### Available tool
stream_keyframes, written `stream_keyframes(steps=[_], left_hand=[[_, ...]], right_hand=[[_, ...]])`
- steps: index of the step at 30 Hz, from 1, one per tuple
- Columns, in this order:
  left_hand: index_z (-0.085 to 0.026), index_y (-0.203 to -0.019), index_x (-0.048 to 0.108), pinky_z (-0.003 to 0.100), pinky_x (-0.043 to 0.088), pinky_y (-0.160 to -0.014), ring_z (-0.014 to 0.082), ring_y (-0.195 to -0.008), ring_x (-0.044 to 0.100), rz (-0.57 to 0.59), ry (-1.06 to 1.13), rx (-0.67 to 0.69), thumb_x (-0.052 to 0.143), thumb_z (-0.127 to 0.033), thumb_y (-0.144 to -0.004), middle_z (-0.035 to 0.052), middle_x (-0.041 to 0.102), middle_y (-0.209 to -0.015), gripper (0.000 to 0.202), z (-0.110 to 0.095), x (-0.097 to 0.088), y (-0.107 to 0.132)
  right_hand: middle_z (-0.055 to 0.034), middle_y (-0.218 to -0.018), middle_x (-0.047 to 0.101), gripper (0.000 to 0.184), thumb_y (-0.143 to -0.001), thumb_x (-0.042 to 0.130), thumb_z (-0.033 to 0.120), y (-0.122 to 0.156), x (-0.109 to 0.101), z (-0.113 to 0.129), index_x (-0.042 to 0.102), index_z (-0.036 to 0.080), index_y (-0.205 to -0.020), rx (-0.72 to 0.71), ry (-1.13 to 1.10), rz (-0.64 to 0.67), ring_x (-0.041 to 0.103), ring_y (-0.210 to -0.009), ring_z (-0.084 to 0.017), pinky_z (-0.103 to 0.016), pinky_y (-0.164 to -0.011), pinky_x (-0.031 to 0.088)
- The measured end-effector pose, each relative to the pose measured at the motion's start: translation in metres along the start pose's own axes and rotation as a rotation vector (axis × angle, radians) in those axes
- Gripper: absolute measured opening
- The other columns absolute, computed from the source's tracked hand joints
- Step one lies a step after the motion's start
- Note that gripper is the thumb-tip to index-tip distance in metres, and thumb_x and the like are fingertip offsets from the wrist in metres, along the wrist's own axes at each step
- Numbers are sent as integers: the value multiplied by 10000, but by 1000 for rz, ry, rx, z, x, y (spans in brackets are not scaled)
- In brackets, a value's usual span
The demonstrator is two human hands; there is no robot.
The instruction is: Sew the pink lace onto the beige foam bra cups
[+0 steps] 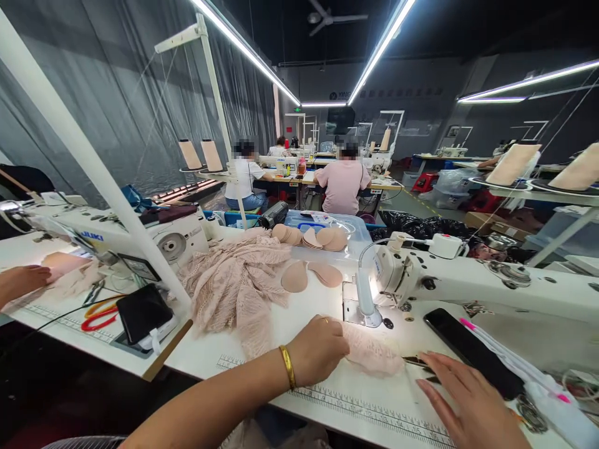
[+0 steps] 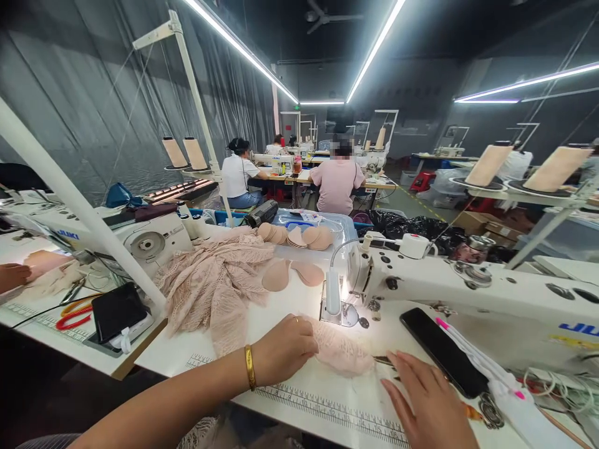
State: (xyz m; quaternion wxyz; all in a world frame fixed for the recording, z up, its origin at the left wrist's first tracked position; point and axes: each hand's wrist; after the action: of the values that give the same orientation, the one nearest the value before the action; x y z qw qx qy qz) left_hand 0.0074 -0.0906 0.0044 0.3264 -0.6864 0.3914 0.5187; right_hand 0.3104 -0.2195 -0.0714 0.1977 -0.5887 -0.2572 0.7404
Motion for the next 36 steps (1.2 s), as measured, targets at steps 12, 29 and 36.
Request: stream_keyframes(steps=[12,29,36], left_hand=[[-211,-1052,783,318,518,-911,227,-990,698,1,384,55,736,-347,-977,69,762,-1024,162,20,-11,79],[-152,-1035,739,416,488,-916,288,-1020,656,-159,221,-425,808,-214,-898,93,741,-1057,165,25,13,17],[-202,-923,766,350,479,-928,210,-963,686,-256,294,-343,731,-177,-975,29,765,-937,67,28,11,19]], right_hand=[[-20,-1008,797,212,-1063,569,404,-32,-9,65,755,324,-1126,-48,-631,342,757,-933,-194,-277,-837,622],[-55,-985,690,216,-954,526,246,-70,51,96,690,241,-1095,105,-641,557,661,-967,-265,-428,-856,536],[-39,-931,621,118,-982,527,319,-69,54,95,628,258,-996,152,-675,533,622,-898,-255,-414,-806,524]])
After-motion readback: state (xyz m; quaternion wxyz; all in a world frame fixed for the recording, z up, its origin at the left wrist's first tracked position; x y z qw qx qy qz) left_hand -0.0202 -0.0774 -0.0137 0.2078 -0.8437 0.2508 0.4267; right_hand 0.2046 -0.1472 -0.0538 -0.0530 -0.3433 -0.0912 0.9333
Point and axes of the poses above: each hand's wrist, its own y-axis away from the middle knuckle, its own x-axis out of the palm, z = x × y
